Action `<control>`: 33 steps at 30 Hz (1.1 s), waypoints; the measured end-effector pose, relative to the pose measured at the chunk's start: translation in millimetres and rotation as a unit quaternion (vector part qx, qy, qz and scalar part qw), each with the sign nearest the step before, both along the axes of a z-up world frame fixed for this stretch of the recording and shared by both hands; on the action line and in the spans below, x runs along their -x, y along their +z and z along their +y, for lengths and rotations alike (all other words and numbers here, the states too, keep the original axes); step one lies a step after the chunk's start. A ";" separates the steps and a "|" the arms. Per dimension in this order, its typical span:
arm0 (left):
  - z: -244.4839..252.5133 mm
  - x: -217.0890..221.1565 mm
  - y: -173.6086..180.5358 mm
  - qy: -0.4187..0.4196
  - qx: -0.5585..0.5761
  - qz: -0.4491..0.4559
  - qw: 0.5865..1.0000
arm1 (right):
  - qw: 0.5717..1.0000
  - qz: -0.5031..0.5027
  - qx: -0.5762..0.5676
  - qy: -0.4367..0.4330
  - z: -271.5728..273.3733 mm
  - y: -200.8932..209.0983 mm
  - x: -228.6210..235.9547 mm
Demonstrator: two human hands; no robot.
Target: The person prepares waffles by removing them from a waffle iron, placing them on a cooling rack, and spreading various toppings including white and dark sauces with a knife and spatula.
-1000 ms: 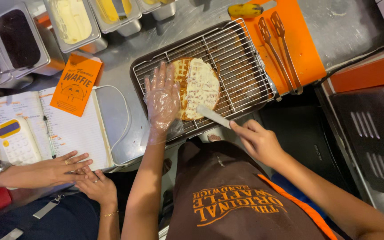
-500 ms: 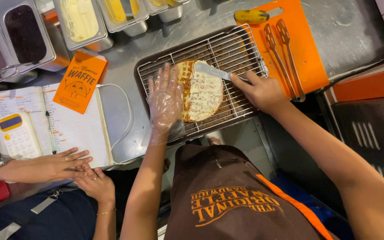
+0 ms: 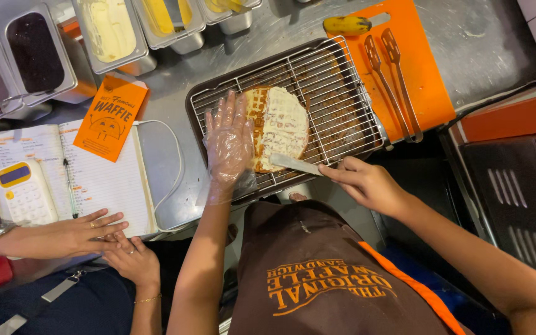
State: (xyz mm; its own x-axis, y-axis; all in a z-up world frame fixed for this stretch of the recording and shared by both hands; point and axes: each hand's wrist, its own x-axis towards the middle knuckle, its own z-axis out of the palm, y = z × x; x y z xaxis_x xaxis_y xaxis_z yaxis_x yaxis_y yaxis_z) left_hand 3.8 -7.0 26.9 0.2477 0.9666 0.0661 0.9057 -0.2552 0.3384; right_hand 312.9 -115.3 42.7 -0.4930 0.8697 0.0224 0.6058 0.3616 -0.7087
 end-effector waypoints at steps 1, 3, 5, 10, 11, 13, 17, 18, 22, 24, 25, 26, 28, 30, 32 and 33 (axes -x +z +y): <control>1.4 0.5 0.2 -0.001 -0.001 -0.001 1.000 | 0.999 0.025 -0.019 -0.021 -1.9 -0.5 0.8; 2.6 0.1 -0.5 0.000 0.002 0.007 1.000 | 0.997 0.048 -0.039 -0.041 -5.2 -0.8 1.4; 0.9 -0.5 -1.6 -0.005 -0.005 0.008 1.000 | 0.995 -0.049 -0.034 -0.080 -11.6 3.1 1.4; 1.7 0.2 3.8 0.008 0.001 -0.005 1.000 | 0.989 -0.095 -0.081 -0.074 -33.3 31.0 -10.4; 2.7 0.7 4.2 0.008 0.008 0.002 1.000 | 0.989 -0.081 -0.073 -0.096 -33.6 32.2 -11.7; 1.9 1.0 2.3 0.013 0.013 0.007 1.000 | 0.990 -0.062 -0.085 -0.095 -34.7 25.3 -4.5; -2.6 4.8 -3.6 0.007 -0.026 0.010 1.000 | 0.991 -0.068 -0.057 -0.099 -42.7 19.3 12.2; 0.5 7.2 -3.0 0.003 -0.037 0.012 0.999 | 0.991 -0.069 -0.065 -0.094 -43.3 26.8 13.8; 0.7 6.0 -1.6 0.012 -0.012 -0.028 0.999 | 0.985 0.051 0.002 -0.163 -36.5 90.4 13.9; -2.3 10.6 5.0 0.025 -0.008 -0.088 0.996 | 0.988 0.023 -0.047 -0.147 -6.7 120.7 29.6; -4.2 13.9 9.4 0.032 0.003 -0.131 0.991 | 0.986 -0.005 -0.091 -0.142 14.3 133.1 40.5; -7.6 17.5 13.8 0.038 0.015 -0.174 0.984 | 0.985 -0.015 -0.101 -0.136 35.2 143.9 53.8; -13.6 24.0 19.9 0.044 -0.010 -0.190 0.981 | 0.977 -0.036 -0.190 -0.089 90.7 154.3 93.6; -19.7 27.8 24.0 0.046 -0.029 -0.211 0.976 | 0.953 -0.062 -0.295 -0.037 149.1 161.6 142.3; -22.2 35.2 25.9 0.043 -0.080 -0.207 0.974 | 0.952 -0.133 -0.274 0.008 216.4 165.9 204.0; -21.3 40.8 27.1 0.049 -0.082 -0.205 0.974 | 0.941 -0.142 -0.305 0.037 245.3 165.9 239.9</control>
